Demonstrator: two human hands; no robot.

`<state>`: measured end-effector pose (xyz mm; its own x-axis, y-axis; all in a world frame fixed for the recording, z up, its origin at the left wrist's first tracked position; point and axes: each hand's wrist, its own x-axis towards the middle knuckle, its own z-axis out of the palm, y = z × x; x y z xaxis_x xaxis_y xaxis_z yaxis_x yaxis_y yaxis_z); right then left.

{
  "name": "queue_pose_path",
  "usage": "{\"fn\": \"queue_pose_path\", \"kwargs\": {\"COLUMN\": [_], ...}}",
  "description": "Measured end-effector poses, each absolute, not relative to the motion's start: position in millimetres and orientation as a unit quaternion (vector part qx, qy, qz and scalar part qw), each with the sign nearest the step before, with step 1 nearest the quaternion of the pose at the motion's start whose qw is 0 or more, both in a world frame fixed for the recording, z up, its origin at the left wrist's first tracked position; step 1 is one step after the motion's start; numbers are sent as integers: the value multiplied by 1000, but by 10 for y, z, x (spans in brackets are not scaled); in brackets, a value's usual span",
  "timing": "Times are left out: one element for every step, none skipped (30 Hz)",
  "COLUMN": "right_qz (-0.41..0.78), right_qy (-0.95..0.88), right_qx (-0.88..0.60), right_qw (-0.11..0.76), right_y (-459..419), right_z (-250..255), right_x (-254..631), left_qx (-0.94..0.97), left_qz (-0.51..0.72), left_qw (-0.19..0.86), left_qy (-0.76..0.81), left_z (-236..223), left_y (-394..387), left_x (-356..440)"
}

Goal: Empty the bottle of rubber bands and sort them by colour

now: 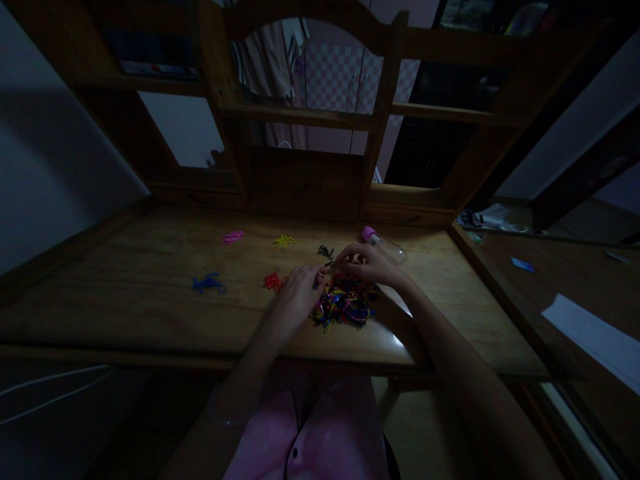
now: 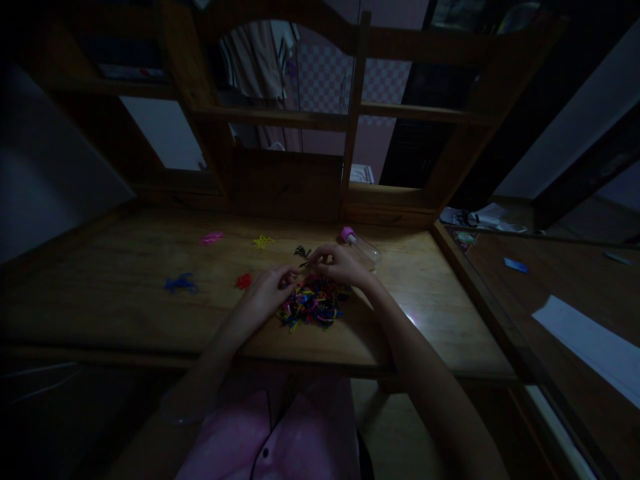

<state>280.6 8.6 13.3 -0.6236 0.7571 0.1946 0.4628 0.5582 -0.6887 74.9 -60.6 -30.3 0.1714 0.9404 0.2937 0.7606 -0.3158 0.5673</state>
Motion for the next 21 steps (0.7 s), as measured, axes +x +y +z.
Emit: {"fn": "queue_pose_path", "kwargs": {"right_qz": [303, 303, 302, 301, 300, 299, 299, 301, 304, 308, 315, 323, 333, 343, 354, 364, 372, 377, 380, 382, 386], "right_qy": [-850, -851, -852, -852, -853, -854, -855, -857, -860, -862, -864, -864, -864, -864, -862, -860, -857, -854, -851, -849, -846], "right_qx": [-358, -357, -357, -357, -358, -358, -357, -353, -347, -339, -330, -320, -310, -301, -293, -288, -287, -288, -290, -292, -294], "right_qw": [240, 238, 237, 235, 233, 231, 228, 224, 220, 217, 215, 215, 214, 213, 212, 212, 212, 214, 216, 219, 220], "right_y": [82, 76, 69, 61, 51, 41, 30, 18, 8, -3, -12, -21, -28, -33, -38, -41, -44, -46, -48, -50, -52], "right_z": [135, 141, 151, 164, 179, 195, 211, 225, 237, 246, 252, 255, 257, 257, 256, 255, 253, 250, 246, 241, 236], "right_x": [2798, 2790, 2784, 2778, 2772, 2768, 2763, 2759, 2755, 2751, 2748, 2744, 2741, 2739, 2737, 2735, 2734, 2733, 2731, 2728, 2725], "left_qx": [751, 750, 749, 747, 744, 740, 734, 727, 718, 709, 700, 690, 677, 663, 647, 630, 614, 601, 590, 581, 572], "left_qz": [305, 304, 305, 307, 313, 321, 331, 342, 353, 364, 375, 388, 404, 421, 437, 451, 463, 473, 481, 487, 491], "left_qw": [150, 154, 159, 168, 178, 191, 206, 221, 236, 250, 264, 279, 296, 313, 332, 350, 367, 382, 395, 407, 417], "left_qy": [567, 567, 567, 565, 563, 559, 556, 554, 551, 550, 547, 543, 539, 534, 530, 526, 523, 519, 514, 510, 507], "left_z": [-287, -267, -243, -218, -193, -170, -149, -133, -121, -112, -106, -101, -98, -94, -90, -85, -80, -76, -71, -67, -63], "left_y": [-613, -623, -635, -649, -662, -676, -688, -699, -709, -717, -725, -732, -739, -746, -753, -759, -765, -770, -774, -779, -783], "left_x": [757, 767, 778, 788, 795, 800, 802, 801, 797, 791, 784, 778, 772, 768, 766, 767, 770, 774, 780, 787, 793]}}
